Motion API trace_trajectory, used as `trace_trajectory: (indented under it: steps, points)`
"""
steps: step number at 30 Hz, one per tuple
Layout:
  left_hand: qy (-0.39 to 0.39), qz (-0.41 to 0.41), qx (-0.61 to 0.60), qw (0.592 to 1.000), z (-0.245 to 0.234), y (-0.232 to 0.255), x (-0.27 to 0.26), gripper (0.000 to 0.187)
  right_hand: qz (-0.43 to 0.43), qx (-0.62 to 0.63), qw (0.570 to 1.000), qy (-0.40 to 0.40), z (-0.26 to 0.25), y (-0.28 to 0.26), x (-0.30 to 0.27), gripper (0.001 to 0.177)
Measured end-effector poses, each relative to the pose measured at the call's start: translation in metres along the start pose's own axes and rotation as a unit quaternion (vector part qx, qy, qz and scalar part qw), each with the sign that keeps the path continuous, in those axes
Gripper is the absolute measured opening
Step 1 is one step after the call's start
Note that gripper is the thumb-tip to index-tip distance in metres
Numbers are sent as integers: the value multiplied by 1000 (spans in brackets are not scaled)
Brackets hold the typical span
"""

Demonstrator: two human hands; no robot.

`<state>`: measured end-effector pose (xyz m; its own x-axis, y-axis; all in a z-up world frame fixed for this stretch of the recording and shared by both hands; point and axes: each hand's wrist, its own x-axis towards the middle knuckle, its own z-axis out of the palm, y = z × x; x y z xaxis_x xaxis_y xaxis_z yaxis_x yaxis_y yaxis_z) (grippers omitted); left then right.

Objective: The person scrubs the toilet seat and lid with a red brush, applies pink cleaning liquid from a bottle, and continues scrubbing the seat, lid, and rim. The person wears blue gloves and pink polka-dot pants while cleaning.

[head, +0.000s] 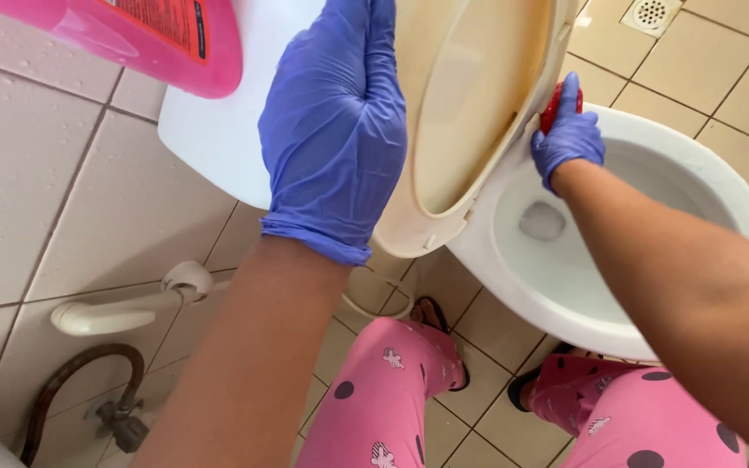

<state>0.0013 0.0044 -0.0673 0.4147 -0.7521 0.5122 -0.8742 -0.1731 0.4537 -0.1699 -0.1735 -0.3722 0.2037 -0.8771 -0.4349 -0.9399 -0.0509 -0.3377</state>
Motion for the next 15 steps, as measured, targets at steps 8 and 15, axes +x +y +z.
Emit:
trace_trajectory:
  steps: [8,15]
  points:
    - [25,25,26,999,3,-5,-1,22,-15,129,991,-14,53,-4,-91,96]
    - [21,28,30,999,8,-19,-1,31,5,70,988,-134,38,-17,-175,92]
